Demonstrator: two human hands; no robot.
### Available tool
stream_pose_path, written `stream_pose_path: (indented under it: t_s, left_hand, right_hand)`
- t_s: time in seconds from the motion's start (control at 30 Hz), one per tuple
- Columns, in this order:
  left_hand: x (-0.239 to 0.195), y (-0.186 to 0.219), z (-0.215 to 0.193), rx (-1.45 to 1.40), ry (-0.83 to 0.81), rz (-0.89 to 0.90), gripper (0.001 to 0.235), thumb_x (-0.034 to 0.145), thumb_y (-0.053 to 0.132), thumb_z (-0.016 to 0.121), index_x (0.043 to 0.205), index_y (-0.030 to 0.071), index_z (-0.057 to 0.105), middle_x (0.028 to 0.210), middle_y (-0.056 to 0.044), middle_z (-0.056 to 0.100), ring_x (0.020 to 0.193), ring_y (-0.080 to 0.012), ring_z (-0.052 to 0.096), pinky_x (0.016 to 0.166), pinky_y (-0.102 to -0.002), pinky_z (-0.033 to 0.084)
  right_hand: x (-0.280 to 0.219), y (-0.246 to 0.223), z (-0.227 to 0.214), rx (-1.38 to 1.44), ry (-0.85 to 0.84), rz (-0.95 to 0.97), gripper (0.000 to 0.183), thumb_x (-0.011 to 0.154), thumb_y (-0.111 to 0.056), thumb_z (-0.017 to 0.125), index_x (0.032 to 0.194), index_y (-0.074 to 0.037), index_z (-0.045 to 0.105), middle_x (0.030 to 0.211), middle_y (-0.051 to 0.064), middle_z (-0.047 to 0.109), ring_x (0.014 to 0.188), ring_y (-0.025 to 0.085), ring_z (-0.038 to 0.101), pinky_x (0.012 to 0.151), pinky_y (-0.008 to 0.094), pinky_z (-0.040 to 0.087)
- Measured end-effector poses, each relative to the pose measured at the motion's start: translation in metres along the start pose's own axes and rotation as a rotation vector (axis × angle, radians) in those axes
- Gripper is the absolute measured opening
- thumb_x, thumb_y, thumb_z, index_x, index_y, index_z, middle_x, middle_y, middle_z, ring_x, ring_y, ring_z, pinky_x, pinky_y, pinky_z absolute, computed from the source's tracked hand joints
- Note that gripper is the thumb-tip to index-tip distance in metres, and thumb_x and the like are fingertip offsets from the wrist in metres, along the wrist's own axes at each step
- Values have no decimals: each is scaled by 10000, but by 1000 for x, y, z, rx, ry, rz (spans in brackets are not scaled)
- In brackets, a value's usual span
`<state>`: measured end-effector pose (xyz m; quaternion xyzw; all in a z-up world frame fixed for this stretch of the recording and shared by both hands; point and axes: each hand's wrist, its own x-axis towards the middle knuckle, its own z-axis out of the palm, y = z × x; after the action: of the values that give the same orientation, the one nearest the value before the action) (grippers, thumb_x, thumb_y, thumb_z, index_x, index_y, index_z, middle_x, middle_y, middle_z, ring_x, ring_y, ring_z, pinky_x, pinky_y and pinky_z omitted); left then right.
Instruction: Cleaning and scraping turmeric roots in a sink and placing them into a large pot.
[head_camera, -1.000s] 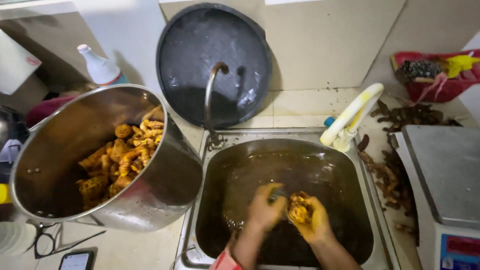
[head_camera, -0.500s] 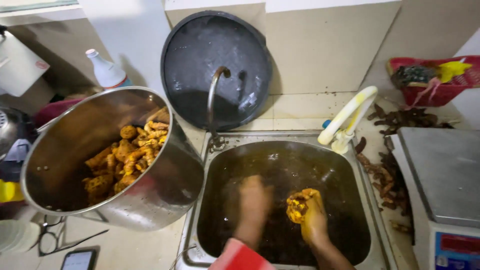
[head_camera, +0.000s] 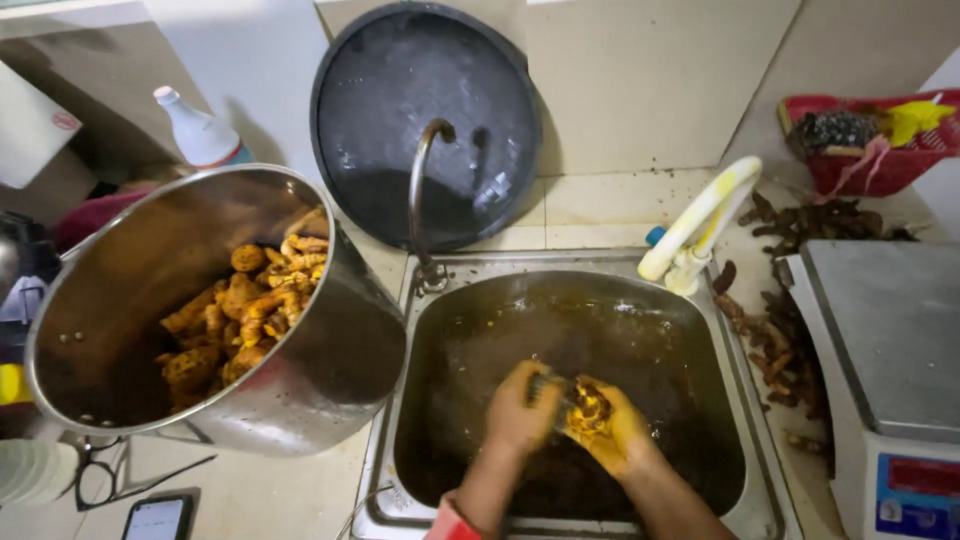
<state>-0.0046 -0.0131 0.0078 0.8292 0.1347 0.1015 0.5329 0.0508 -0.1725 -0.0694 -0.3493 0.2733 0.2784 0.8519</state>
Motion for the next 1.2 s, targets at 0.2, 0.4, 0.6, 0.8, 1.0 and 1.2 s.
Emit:
stream_pose_path:
  t_s: [0.2, 0.4, 0.6, 0.8, 1.0, 1.2]
  left_hand:
    - [-26, 3, 74, 610, -155, 177, 565, 925, 541, 605, 1238, 90, 472, 1373, -294, 497, 1149, -480, 531, 1008, -708, 315]
    - [-28, 2, 73, 395, 12, 286, 297, 873, 256, 616, 1034, 32, 505, 1072, -257, 557, 936, -461, 519, 840, -586, 441]
    - [-4, 13, 71, 375, -57, 100, 319, 953, 320, 570, 1059, 55, 426, 1137, -255, 519, 893, -512, 610, 771, -633, 487]
    - [45, -128, 30, 408, 105, -255, 697, 897, 296, 708, 1463, 101, 351, 1411, -159, 463, 1131, -397, 655, 907, -526, 557]
    - [31, -184, 44, 895, -440, -269, 554, 938, 205, 550, 1476, 236, 422, 1494, -228, 405, 1363, -387, 433, 1119, -568, 360]
    - [19, -65, 43, -280, 9, -317, 386, 746, 351, 848, 1055, 258, 635, 988, 31, 690, 874, -107, 600, 811, -260, 491]
  right_hand:
    - [45, 18, -56, 105, -84, 134, 247, 905, -391, 573, 933, -188, 710, 867, 55, 737, 834, 227, 700, 756, 355, 553]
    - [22, 18, -34, 27, -44, -9, 199, 943, -333, 711, 958, -135, 725, 891, 71, 743, 817, 194, 700, 740, 326, 563]
    - [42, 14, -38, -12, -54, -115, 308, 1033, -419, 573, 983, -138, 689, 866, 55, 718, 646, 164, 621, 593, 327, 498]
    - [-1, -12, -25, 52, -49, -104, 338, 1097, -443, 498, 1008, -166, 670, 927, 35, 699, 873, 228, 681, 762, 385, 544]
    - [8, -7, -17, 271, -178, 85, 217, 979, -425, 655, 974, -216, 714, 1033, 31, 746, 995, 249, 682, 898, 453, 555]
    - [15, -6, -31, 108, -156, -55, 369, 964, -712, 530, 883, -365, 625, 1030, -33, 718, 947, 167, 667, 882, 511, 518]
